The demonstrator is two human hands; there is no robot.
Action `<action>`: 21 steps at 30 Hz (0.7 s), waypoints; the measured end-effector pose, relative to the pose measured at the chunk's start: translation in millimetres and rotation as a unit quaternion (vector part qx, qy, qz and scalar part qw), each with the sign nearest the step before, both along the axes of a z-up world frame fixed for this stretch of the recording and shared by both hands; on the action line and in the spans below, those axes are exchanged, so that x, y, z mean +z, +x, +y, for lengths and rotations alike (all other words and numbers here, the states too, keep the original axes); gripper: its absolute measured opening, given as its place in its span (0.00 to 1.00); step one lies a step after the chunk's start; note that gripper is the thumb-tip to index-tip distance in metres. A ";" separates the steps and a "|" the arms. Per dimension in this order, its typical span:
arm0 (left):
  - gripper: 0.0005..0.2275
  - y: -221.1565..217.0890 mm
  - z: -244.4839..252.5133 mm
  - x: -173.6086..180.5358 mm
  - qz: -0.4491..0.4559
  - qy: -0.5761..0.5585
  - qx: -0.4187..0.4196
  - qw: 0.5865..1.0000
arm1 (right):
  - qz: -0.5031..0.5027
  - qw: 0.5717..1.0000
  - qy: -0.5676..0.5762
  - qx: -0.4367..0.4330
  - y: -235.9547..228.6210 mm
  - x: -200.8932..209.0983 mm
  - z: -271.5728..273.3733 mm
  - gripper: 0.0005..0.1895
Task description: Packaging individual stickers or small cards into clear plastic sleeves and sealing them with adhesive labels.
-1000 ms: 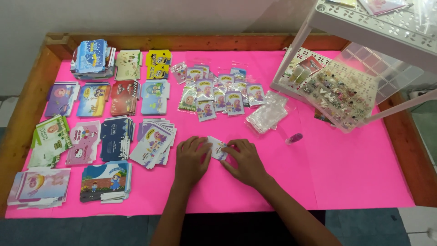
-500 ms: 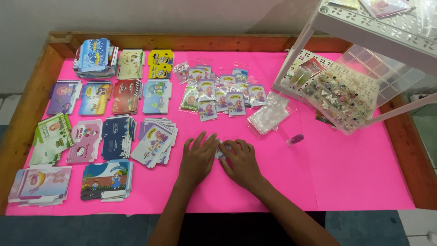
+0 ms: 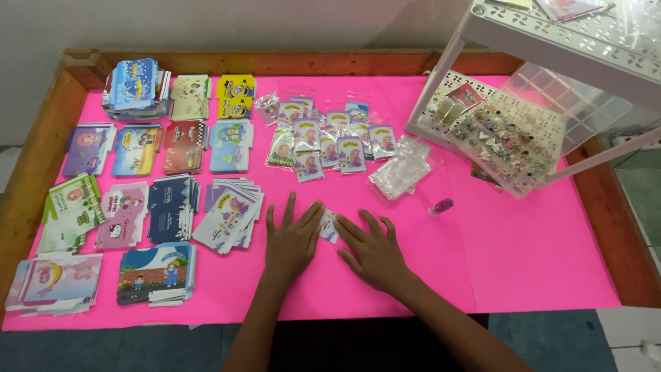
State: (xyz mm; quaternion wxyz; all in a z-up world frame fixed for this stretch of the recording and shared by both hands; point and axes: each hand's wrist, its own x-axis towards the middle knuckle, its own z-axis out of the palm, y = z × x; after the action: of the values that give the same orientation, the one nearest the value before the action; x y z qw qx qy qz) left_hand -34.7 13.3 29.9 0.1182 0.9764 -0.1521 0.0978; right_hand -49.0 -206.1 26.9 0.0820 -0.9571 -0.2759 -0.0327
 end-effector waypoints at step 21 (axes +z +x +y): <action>0.21 2.3 5.0 8.6 0.121 -0.023 0.006 0.992 | 0.073 0.988 0.119 -0.070 33.5 -14.7 12.1 0.23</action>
State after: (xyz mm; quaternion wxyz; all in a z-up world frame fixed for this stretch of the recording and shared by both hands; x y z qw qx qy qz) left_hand -32.4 18.3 38.5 0.1573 0.9791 -0.1281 -0.0172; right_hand -15.5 -194.0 12.2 0.2125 -0.9573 -0.1960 -0.0008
